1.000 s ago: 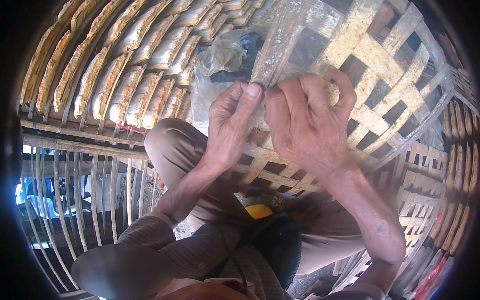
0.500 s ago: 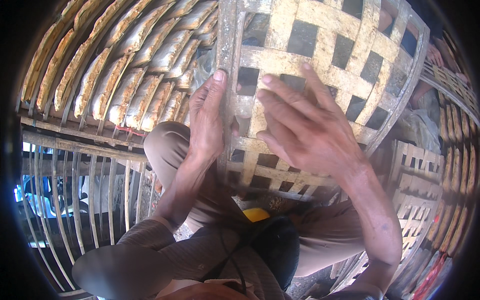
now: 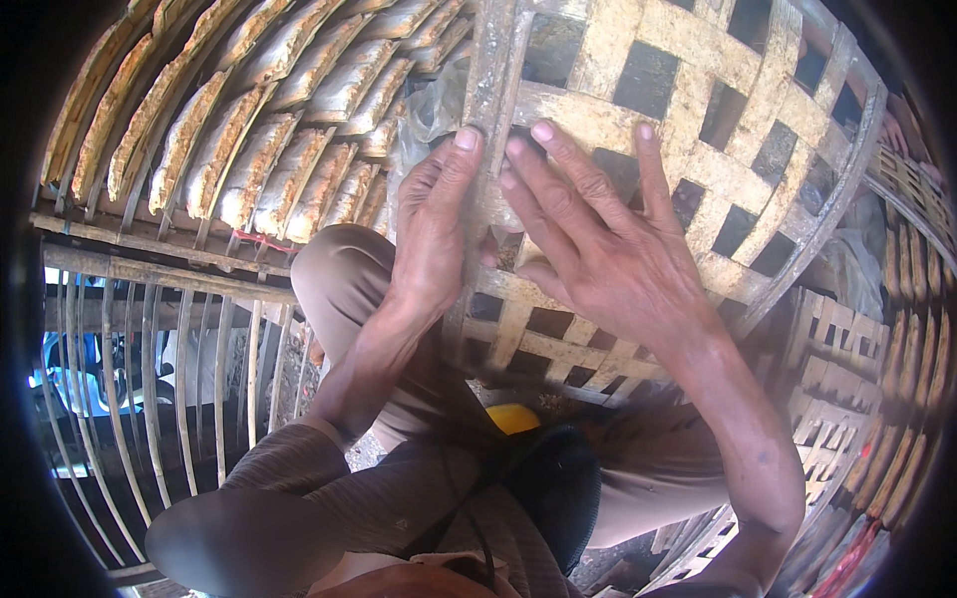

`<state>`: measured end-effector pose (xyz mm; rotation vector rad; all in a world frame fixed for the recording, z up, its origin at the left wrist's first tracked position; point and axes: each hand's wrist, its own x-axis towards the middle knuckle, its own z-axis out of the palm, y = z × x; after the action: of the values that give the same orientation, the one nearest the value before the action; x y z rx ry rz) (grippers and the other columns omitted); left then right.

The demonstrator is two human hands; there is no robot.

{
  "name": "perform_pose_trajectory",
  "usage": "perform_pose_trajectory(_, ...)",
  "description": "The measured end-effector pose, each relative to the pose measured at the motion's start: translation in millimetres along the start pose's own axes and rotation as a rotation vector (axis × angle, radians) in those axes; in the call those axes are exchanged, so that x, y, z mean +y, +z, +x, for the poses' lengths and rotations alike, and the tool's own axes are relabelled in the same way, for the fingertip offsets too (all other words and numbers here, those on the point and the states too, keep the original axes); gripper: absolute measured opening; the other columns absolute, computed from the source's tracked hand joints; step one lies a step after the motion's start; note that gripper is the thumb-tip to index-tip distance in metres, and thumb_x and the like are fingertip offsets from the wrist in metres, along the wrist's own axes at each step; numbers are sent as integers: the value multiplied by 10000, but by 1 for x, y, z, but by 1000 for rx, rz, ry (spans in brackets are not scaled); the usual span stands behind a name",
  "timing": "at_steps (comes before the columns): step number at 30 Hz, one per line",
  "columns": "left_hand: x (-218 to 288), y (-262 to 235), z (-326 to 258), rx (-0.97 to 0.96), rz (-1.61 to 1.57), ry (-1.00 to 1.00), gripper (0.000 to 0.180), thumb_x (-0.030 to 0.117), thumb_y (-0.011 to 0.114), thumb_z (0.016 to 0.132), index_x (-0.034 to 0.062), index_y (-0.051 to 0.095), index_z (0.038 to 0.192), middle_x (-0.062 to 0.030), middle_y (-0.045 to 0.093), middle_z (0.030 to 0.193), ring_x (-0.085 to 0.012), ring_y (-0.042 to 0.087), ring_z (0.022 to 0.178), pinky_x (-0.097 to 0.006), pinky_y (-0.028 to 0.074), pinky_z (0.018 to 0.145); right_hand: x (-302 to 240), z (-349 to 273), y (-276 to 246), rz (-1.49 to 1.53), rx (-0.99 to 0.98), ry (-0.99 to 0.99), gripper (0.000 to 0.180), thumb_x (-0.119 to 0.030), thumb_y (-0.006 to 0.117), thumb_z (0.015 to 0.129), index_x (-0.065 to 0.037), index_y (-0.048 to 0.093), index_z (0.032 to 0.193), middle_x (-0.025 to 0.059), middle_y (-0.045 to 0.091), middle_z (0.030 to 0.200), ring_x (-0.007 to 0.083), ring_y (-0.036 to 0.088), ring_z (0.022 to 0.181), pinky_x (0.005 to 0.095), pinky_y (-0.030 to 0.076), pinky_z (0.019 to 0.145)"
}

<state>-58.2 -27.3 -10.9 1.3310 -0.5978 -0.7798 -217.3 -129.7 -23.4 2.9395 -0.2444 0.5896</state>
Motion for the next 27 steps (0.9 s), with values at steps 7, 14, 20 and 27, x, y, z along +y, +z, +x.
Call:
perform_pose_trajectory(7, 4, 5, -1, 24, 21, 15, 454, 490, 561, 1065, 45, 633, 1002, 9, 579, 711, -49, 545, 521, -200, 424, 384, -4, -2, 9, 33, 19, 44, 833, -512, 799, 782, -223, 522, 1512, -27, 291, 1694, 187, 215, 1579, 659, 87, 1282)
perform_pose_trajectory(14, 2, -3, 0, 26, 28, -13, 461, 484, 557, 1064, 34, 657, 1062, -23, 637, 799, -75, 593, 625, -227, 469, 447, 7, -5, 0, 153, -19, -118, 681, -451, 794, 828, -216, 582, 1431, -26, 365, 1661, 166, 250, 1565, 695, 128, 1263)
perform_pose_trajectory(20, -12, -10, 9, 18, -8, 140, 407, 417, 536, 1090, 39, 684, 1056, -36, 687, 902, -78, 631, 738, -248, 530, 581, 10, -13, 3, 122, 47, -180, 699, -463, 786, 835, -126, 588, 1415, 50, 409, 1630, 219, 321, 1544, 628, 164, 1279)
perform_pose_trajectory(27, -4, -5, 6, 69, -51, 184, 399, 397, 569, 1091, 56, 642, 896, 55, 539, 777, -29, 422, 709, -234, 372, 621, 1, -18, 8, 57, -106, -279, 755, -556, 736, 860, -126, 546, 1451, 62, 387, 1641, 214, 261, 1565, 635, 118, 1283)
